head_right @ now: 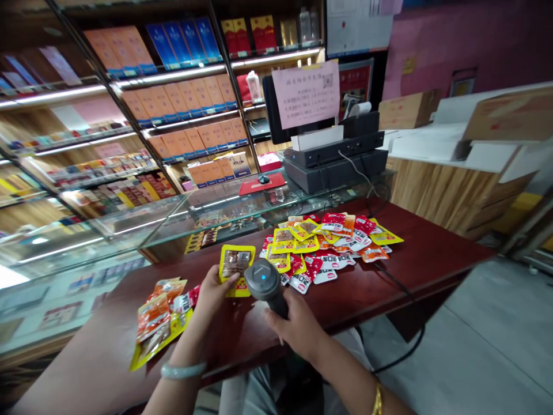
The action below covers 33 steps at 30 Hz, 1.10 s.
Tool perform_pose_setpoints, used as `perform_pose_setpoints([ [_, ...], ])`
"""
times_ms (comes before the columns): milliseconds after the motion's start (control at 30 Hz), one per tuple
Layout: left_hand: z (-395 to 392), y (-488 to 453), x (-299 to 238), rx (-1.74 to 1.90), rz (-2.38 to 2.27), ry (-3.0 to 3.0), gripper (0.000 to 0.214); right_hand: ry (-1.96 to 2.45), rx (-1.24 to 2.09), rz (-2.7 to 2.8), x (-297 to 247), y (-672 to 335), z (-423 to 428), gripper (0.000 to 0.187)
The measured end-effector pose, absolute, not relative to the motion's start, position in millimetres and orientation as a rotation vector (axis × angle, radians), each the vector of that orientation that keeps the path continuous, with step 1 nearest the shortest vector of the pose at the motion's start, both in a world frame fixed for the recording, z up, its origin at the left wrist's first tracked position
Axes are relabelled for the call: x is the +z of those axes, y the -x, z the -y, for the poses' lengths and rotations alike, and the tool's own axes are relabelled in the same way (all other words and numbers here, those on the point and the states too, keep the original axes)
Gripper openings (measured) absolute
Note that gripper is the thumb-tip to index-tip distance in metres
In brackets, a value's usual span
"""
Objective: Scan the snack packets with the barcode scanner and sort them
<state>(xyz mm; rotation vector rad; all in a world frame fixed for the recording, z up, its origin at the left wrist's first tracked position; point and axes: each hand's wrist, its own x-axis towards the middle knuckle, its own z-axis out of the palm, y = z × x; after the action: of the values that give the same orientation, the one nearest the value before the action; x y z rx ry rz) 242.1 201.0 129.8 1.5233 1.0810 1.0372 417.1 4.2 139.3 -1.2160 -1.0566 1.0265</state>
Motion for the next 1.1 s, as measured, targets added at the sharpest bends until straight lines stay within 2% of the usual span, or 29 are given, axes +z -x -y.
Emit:
perform_pose_setpoints([
  [200,-201,-244,122,1.026,-1.058,-1.479,0.054,1.200,1.054,1.027,146,-418,-5,0.034],
  [400,-202,-262,122,1.002,-1.045,-1.374,0.061,1.203,1.025,1.006,138,-423,-3,0.030],
  [733,-205,-393,152,0.733,-0.765,-1.162,0.048,1.207,0.947,0.874,133,-445,10,0.036],
  [867,-211,-427,160,0.703,-0.796,-1.328,0.061,1.250,0.916,0.840,131,-453,12,0.039],
  [933,-214,-420,154,0.794,-0.878,-1.521,0.066,1.252,0.928,0.834,128,-455,12,0.041],
  [1100,-212,-333,126,0.863,-0.971,-1.976,0.050,1.264,0.972,0.870,124,-452,12,0.041],
])
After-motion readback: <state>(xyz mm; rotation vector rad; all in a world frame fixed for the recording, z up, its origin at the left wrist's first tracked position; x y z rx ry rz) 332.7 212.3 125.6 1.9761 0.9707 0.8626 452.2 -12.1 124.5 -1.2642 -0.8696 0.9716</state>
